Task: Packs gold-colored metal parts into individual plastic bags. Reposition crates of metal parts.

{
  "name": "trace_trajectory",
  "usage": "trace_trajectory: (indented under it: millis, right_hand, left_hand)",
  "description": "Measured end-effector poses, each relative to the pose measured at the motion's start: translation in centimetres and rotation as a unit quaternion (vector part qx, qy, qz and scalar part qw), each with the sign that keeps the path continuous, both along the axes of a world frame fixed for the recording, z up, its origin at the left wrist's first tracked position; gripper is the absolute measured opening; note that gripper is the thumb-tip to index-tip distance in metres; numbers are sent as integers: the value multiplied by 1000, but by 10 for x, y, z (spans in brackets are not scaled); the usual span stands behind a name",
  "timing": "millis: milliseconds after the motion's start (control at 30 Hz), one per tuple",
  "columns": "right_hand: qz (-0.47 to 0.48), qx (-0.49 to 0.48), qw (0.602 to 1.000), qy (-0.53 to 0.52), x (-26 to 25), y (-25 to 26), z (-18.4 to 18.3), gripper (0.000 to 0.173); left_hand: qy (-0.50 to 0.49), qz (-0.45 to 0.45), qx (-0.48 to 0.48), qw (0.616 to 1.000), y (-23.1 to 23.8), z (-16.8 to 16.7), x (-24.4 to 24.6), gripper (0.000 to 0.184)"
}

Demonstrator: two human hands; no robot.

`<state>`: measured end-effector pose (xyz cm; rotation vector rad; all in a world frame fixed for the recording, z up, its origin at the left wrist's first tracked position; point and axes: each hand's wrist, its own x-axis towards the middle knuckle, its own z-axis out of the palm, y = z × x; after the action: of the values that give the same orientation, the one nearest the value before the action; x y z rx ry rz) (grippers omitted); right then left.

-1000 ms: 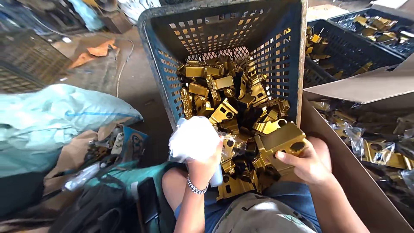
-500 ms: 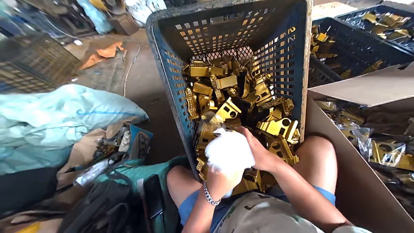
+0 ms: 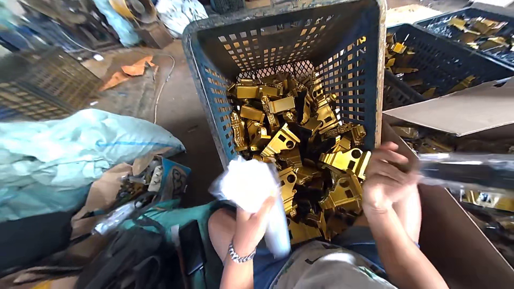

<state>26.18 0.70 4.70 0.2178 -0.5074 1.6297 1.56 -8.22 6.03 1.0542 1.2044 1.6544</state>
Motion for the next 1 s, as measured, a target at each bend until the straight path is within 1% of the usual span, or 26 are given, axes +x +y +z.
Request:
trace_trajectory:
  millis: [33,67,100,133,167,200,233,267,300,333,367,400,467,500,533,600,633,667,700,767,833,867,900,933,967,1000]
  right_hand:
    - [6,26,983,-183,-15,-3,-4,57]
    - [26,51,950,-308,-31,-8,-4,50]
    - [27,62,907,-416,-46,-14,1,36]
    - [12,65,865,-497,-58,-20,10,26]
    - [-16,63,838,-542,-65,-24,14,16]
    - [-37,51,824,-563,-67,-25,16,10]
    - [-42,46,814,-577,-66,-25,16,11]
    - [-31,48,803,-593,-64,-26,14,14]
    - [-18,53,793,-607,-63,-30,12,15]
    - [-11,61,788,-612,-61,-33,9,15]
    - [-3,73,788,-612,-59,-35,7,14]
    - [16,88,791,-605,-56,-36,5,11]
    - [69,115,789,-600,-48,-34,1,11]
    - [78,112,781,-609,-46,-34,1,11]
    - [71,97,771,-625,-44,-35,2,14]
    - [25,59,751,-657,-47,-36,5,25]
    - [0,61,747,-662,-49,-37,4,28]
    - [-6,74,748,-659,-50,-39,2,28]
    - [9,94,756,-648,-48,-40,0,23]
    - [59,105,781,-613,-44,-40,-2,14]
    - [66,65,801,-591,-40,-40,-3,9]
    - [54,33,814,-577,-38,-41,-5,13]
    - [40,5,829,-557,-37,-41,-7,21]
    - [32,-10,843,-537,-37,-41,-10,27]
    - [32,-1,850,-525,-40,-42,-11,29]
    - [41,38,852,-521,-45,-46,-12,27]
  left_hand:
    - [44,9,9,999,1,-6,8,47]
    - [93,2,44,995,6,-15,16,61]
    - [135,4,86,987,13,-23,24,63]
    - [171,21,121,978,19,-28,30,57]
    - [199,36,138,970,22,-29,32,53]
    - [209,36,142,967,23,-27,30,56]
    - [200,19,137,970,21,-24,28,62]
    - [167,-12,119,979,16,-19,26,70]
    - [108,-46,90,989,10,-15,25,77]
    - [55,-67,68,994,5,-13,24,80]
    - [28,-74,54,995,4,-12,24,80]
    - [27,-75,46,996,3,-13,24,75]
    - [34,-68,49,996,2,-15,25,58]
    - [41,-68,52,995,0,-15,25,58]
    - [52,-60,51,996,-2,-15,24,58]
    - [71,-48,50,995,-2,-15,24,57]
    - [85,-58,57,993,-2,-16,25,59]
    - [105,-66,66,990,-3,-17,24,60]
    - [131,-55,75,987,-3,-19,22,59]
    - [225,36,85,970,2,-25,13,53]
    - [330,168,101,923,10,-37,0,46]
    - [351,226,101,903,12,-41,-7,45]
    - [330,247,94,906,12,-41,-14,48]
    - [275,218,94,932,10,-39,-19,48]
    - [205,136,92,965,4,-33,-18,46]
    - [134,26,79,988,-3,-25,-12,46]
